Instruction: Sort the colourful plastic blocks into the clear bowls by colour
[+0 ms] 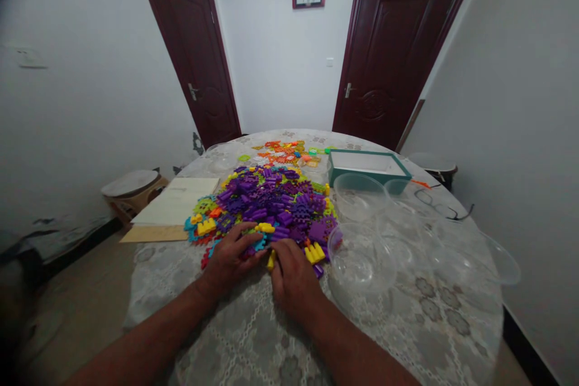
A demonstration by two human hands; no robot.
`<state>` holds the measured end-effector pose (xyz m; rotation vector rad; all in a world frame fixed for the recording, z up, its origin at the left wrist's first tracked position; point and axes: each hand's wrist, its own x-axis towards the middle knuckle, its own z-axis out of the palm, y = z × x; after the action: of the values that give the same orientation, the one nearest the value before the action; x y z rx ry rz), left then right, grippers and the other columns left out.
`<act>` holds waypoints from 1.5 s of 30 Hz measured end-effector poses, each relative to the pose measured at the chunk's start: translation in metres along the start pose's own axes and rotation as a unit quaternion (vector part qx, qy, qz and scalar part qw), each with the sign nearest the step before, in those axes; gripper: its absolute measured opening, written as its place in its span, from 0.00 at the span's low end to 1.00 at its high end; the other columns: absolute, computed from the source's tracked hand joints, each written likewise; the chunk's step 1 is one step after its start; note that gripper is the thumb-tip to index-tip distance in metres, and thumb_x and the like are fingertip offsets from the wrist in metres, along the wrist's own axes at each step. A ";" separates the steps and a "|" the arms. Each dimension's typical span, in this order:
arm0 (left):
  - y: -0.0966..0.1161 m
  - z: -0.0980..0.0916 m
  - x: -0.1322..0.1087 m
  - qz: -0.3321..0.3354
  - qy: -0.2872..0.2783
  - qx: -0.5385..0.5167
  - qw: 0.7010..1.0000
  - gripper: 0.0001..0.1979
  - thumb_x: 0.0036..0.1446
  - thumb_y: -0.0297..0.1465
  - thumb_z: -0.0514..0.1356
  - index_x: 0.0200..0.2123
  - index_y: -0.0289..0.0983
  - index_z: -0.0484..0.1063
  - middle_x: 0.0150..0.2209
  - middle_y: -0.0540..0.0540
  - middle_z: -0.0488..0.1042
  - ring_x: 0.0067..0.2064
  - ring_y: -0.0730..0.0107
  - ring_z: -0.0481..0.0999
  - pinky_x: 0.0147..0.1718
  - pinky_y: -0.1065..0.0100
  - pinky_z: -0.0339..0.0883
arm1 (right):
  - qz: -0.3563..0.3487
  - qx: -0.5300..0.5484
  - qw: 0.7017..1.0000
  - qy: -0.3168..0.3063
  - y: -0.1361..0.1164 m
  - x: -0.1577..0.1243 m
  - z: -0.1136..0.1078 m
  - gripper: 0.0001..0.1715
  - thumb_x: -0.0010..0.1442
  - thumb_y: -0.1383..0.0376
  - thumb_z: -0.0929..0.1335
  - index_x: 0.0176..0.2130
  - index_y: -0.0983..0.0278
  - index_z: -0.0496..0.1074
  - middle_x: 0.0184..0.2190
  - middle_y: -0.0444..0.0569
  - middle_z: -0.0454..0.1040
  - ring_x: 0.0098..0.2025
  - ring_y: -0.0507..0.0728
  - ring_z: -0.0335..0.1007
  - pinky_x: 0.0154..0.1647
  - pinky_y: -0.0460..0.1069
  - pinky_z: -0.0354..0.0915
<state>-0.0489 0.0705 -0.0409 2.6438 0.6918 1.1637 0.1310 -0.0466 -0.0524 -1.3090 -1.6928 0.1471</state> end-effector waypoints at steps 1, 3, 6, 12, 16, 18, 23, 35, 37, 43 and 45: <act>-0.001 0.001 0.000 0.001 0.003 0.013 1.000 0.14 0.64 0.36 0.66 0.51 0.40 0.79 0.55 0.36 0.75 0.56 0.54 0.79 0.53 0.57 0.77 | 0.001 0.001 1.000 -0.002 0.000 0.000 0.000 0.28 0.64 0.78 0.63 0.60 0.62 0.69 0.53 0.57 0.74 0.55 0.62 0.72 0.59 0.61 0.73; -0.002 0.002 0.000 0.009 0.007 0.040 0.999 0.14 0.66 0.35 0.64 0.53 0.40 0.78 0.56 0.35 0.75 0.56 0.54 0.79 0.54 0.56 0.76 | 0.000 0.001 1.000 -0.005 0.000 0.000 -0.001 0.27 0.64 0.77 0.63 0.60 0.63 0.70 0.53 0.57 0.74 0.56 0.62 0.71 0.60 0.61 0.73; -0.003 0.004 0.000 0.017 0.005 0.083 0.996 0.14 0.66 0.34 0.64 0.54 0.40 0.78 0.58 0.34 0.74 0.58 0.52 0.78 0.55 0.54 0.76 | -0.002 -0.001 1.000 -0.007 0.001 -0.001 -0.001 0.27 0.64 0.77 0.63 0.60 0.63 0.70 0.53 0.57 0.74 0.56 0.62 0.71 0.61 0.60 0.72; -0.002 0.005 0.005 0.018 -0.011 0.149 0.989 0.16 0.64 0.28 0.63 0.55 0.41 0.77 0.60 0.33 0.73 0.60 0.46 0.75 0.57 0.48 0.75 | -0.006 -0.009 1.000 -0.013 0.003 -0.001 -0.001 0.26 0.64 0.77 0.63 0.59 0.65 0.70 0.53 0.59 0.73 0.57 0.63 0.71 0.61 0.61 0.72; -0.001 0.006 0.006 0.007 -0.007 0.139 0.990 0.17 0.63 0.26 0.62 0.55 0.40 0.76 0.60 0.33 0.71 0.62 0.46 0.73 0.59 0.46 0.72 | -0.007 -0.010 1.000 -0.008 0.001 -0.001 -0.002 0.27 0.64 0.78 0.63 0.59 0.63 0.70 0.52 0.57 0.74 0.55 0.62 0.71 0.59 0.61 0.73; 0.000 0.007 0.006 -0.009 -0.011 0.109 0.994 0.18 0.64 0.28 0.62 0.57 0.40 0.73 0.60 0.34 0.70 0.61 0.47 0.73 0.60 0.47 0.72 | -0.007 -0.010 1.000 -0.004 -0.001 0.000 -0.002 0.27 0.63 0.78 0.63 0.58 0.63 0.70 0.52 0.56 0.74 0.55 0.62 0.71 0.59 0.61 0.73; -0.002 0.009 0.001 -0.017 -0.031 0.073 0.997 0.19 0.67 0.32 0.62 0.60 0.42 0.71 0.60 0.35 0.69 0.62 0.48 0.73 0.60 0.48 0.72 | 0.003 -0.004 1.000 -0.006 -0.004 0.002 -0.004 0.27 0.60 0.79 0.63 0.56 0.64 0.71 0.51 0.56 0.74 0.54 0.61 0.71 0.59 0.59 0.73; -0.019 0.013 -0.006 0.012 -0.004 -0.037 0.999 0.18 0.62 0.27 0.63 0.55 0.43 0.77 0.58 0.39 0.75 0.58 0.53 0.78 0.55 0.53 0.77 | -0.005 -0.009 1.000 0.000 0.000 0.002 -0.004 0.27 0.61 0.78 0.64 0.57 0.63 0.71 0.51 0.56 0.73 0.54 0.61 0.71 0.59 0.58 0.73; -0.009 0.007 0.001 -0.033 0.023 -0.074 0.996 0.14 0.63 0.30 0.64 0.52 0.42 0.78 0.55 0.39 0.77 0.57 0.54 0.79 0.57 0.52 0.75 | -0.003 -0.008 1.000 0.005 0.001 0.001 -0.004 0.27 0.61 0.78 0.64 0.57 0.63 0.71 0.50 0.56 0.74 0.54 0.61 0.71 0.58 0.58 0.73; 0.017 -0.014 0.027 -0.286 0.077 -0.218 0.930 0.18 0.57 0.41 0.71 0.48 0.41 0.78 0.45 0.46 0.81 0.47 0.59 0.81 0.51 0.58 0.76 | -0.005 0.002 1.000 -0.005 0.001 0.000 -0.005 0.24 0.64 0.78 0.63 0.56 0.63 0.71 0.50 0.56 0.74 0.52 0.61 0.72 0.56 0.59 0.73; 0.020 -0.016 0.039 -0.342 0.113 -0.304 0.882 0.21 0.53 0.40 0.74 0.47 0.40 0.77 0.42 0.48 0.81 0.42 0.62 0.81 0.45 0.62 0.77 | -0.001 0.003 1.000 -0.006 0.002 0.000 -0.004 0.24 0.64 0.77 0.63 0.56 0.63 0.71 0.51 0.56 0.74 0.53 0.61 0.72 0.57 0.59 0.73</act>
<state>-0.0311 0.0708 0.0024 1.5631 0.9849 1.2006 0.1359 -0.0477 -0.0516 -1.3042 -1.7027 0.1580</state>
